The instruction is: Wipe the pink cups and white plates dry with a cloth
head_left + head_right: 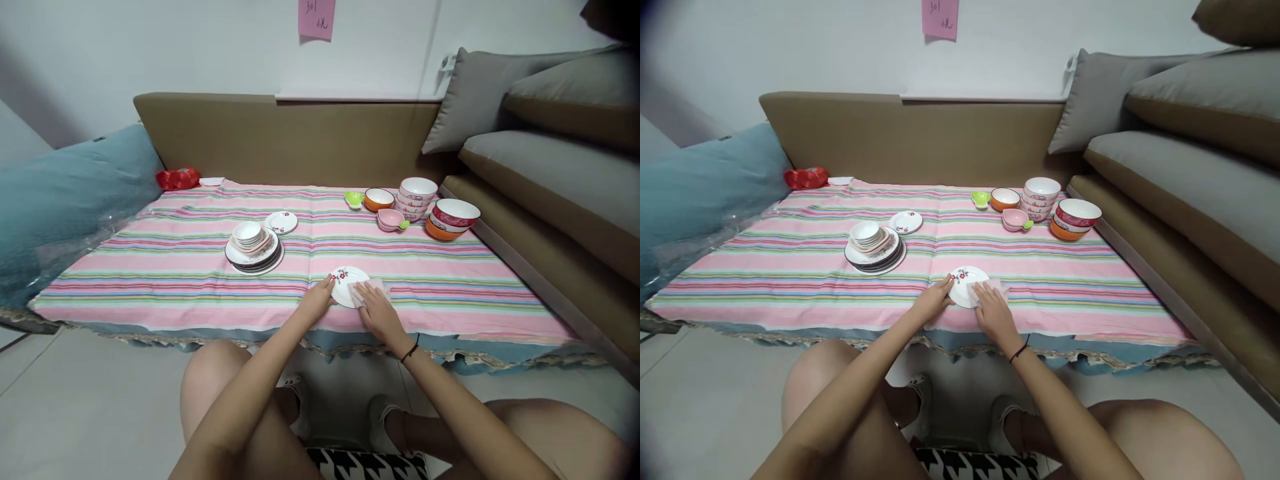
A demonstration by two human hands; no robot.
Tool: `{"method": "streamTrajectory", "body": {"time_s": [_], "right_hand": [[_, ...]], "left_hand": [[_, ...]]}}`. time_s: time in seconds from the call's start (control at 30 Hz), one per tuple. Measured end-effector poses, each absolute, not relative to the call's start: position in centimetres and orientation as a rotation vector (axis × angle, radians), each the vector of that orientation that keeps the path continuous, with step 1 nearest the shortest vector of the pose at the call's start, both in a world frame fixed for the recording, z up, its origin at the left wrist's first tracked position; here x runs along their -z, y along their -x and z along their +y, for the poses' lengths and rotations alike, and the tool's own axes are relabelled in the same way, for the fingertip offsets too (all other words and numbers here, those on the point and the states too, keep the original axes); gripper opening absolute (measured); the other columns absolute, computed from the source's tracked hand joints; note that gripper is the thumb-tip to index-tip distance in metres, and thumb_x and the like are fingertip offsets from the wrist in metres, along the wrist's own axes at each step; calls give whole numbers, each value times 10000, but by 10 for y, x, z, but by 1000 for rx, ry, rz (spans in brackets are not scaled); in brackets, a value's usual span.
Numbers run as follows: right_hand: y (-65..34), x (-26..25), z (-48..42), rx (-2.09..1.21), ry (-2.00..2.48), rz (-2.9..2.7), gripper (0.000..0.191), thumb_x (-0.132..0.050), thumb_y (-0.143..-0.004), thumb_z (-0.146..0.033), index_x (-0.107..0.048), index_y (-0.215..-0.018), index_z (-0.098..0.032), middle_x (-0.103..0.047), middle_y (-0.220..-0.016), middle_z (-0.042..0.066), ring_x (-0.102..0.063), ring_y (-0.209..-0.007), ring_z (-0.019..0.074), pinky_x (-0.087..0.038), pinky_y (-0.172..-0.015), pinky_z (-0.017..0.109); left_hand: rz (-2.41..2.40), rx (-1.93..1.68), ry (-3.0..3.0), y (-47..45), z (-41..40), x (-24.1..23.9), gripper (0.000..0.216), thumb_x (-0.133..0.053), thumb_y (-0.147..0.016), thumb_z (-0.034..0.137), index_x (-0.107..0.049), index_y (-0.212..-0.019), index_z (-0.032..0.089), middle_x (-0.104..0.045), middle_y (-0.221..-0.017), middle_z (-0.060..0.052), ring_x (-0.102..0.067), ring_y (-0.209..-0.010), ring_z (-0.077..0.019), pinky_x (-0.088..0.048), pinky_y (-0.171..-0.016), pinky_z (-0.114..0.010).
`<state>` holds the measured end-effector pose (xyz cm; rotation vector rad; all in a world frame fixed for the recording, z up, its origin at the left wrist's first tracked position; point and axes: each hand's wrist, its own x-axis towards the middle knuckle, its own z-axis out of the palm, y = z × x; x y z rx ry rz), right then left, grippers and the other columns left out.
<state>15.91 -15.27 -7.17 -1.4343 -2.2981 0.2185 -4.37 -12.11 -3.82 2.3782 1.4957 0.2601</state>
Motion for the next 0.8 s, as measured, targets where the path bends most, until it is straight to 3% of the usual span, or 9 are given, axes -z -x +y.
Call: {"method": "streamTrajectory", "body": {"time_s": [0.13,0.33,0.43,0.6,0.8], "right_hand": [[-147,65,-141,-251,1567,-2279,572,-345,-882,-163,-372,-1451,-117,-400,-1492,123,-289,-1420,292,-232,-1143,560],[-158,51,-139,-432,1282,-2552,541,-321,-916,-210,-386,-1450,-145,-392,-1503,65,-299,-1420,234,-225,-1173,455],[-173,45,-138,-406,1387,-2521,569,-351,-881,-180,-392,-1446,-128,-396,-1502,69,-301,-1418,239,-230,-1175,428],[-149,49,-137,-362,1570,-2365,572,-345,-894,-194,-365,-1455,-87,-366,-1514,112,-270,-1428,286,-182,-1177,495],[-147,61,-159,-349,1351,-2401,555,-341,-900,-206,-378,-1449,-127,-389,-1505,85,-301,-1419,230,-215,-1176,460]], "left_hand": [[1501,-273,-2376,42,-118,41,587,-559,-874,178,-364,-1428,164,-322,-1521,-169,-461,-1310,-283,-425,-1042,-396],[1473,-259,-2382,40,-113,39,556,-595,-862,203,-417,-1387,161,-369,-1499,-164,-448,-1315,-296,-401,-1055,-389],[1480,-257,-2382,38,-113,37,531,-609,-855,207,-445,-1358,168,-362,-1503,-163,-454,-1307,-299,-400,-1054,-395],[1507,-258,-2379,34,-116,36,523,-591,-864,211,-443,-1364,173,-378,-1494,-161,-467,-1294,-303,-412,-1047,-401],[1462,-258,-2430,41,-115,33,533,-564,-874,203,-425,-1388,179,-405,-1481,-145,-448,-1317,-273,-386,-1073,-387]]}}
